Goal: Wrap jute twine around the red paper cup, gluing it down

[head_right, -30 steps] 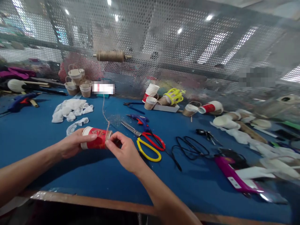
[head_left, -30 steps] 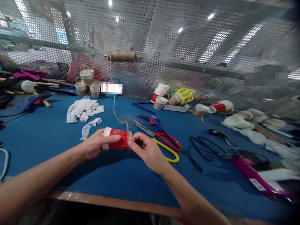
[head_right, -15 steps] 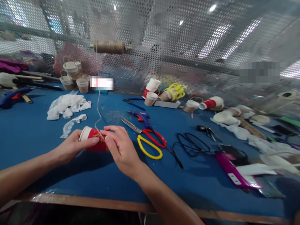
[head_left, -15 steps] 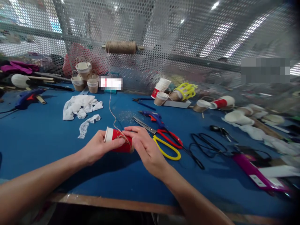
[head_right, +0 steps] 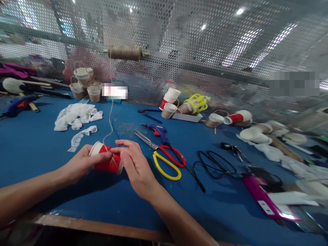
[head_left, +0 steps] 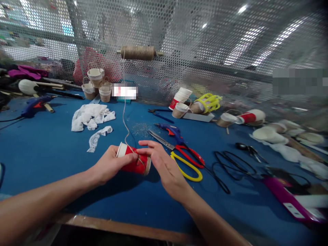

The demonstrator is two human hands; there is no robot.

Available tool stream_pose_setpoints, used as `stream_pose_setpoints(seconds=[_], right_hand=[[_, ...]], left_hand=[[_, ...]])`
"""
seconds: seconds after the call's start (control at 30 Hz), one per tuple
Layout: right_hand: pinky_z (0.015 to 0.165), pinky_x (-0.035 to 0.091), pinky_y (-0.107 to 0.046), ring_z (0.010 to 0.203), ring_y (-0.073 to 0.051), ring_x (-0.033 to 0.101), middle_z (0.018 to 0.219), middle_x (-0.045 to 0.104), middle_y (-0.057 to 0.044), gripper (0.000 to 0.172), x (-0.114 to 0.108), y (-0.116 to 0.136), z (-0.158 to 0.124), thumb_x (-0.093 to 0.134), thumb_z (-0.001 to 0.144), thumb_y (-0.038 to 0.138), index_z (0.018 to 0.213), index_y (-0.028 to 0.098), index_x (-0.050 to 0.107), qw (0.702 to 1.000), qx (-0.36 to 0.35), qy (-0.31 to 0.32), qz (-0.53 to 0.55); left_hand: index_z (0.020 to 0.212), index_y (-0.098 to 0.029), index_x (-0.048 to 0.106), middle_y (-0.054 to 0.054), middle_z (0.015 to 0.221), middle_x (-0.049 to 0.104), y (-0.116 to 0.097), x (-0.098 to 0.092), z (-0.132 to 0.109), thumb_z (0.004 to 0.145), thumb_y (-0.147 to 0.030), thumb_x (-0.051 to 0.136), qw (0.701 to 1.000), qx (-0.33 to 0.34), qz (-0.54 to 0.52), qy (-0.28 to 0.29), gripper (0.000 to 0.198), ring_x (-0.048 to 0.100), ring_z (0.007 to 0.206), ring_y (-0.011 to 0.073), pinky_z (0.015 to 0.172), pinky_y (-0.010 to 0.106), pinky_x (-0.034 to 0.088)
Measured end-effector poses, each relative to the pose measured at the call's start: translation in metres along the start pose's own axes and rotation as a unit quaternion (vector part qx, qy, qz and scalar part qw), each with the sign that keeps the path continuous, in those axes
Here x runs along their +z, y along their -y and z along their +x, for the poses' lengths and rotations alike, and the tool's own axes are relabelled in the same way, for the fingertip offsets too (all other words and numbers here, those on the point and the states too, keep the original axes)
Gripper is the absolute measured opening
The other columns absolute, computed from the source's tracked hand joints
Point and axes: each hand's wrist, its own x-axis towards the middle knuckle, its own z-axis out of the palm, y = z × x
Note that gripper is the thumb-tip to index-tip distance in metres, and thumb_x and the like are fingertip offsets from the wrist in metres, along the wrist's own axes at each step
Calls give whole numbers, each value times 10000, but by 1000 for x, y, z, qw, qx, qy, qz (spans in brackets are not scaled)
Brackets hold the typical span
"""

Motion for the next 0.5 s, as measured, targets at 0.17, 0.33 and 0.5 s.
stream_pose_setpoints(seconds=[0.17, 0.33, 0.5], right_hand=[[944, 352, -409, 1068, -193, 493, 1102, 567, -57, 249, -8, -8, 5, 357, 894, 311, 936, 236, 591, 996, 4, -91, -17], [837, 426, -369, 894, -190, 561, 911, 613, -61, 238, -17, -23, 14, 406, 859, 370, 832, 209, 579, 978, 84, -182, -55], [434, 393, -228, 439, -99, 468, 547, 521, 30, 238, -22, -28, 16, 524, 774, 434, 736, 201, 495, 964, 178, -196, -5]], left_hand=[[561, -136, 652, 5, 516, 630, -3, 0, 0, 610, -279, 689, 999, -10, -46, -22, 155, 491, 458, 91, 489, 200, 371], [527, -144, 654, 25, 519, 651, -4, -2, 2, 600, -268, 693, 996, -23, -82, -22, 149, 517, 455, 106, 511, 215, 409], [567, -144, 675, 37, 553, 678, -3, -6, 5, 618, -274, 692, 995, -32, -93, -30, 141, 566, 492, 117, 538, 209, 432]])
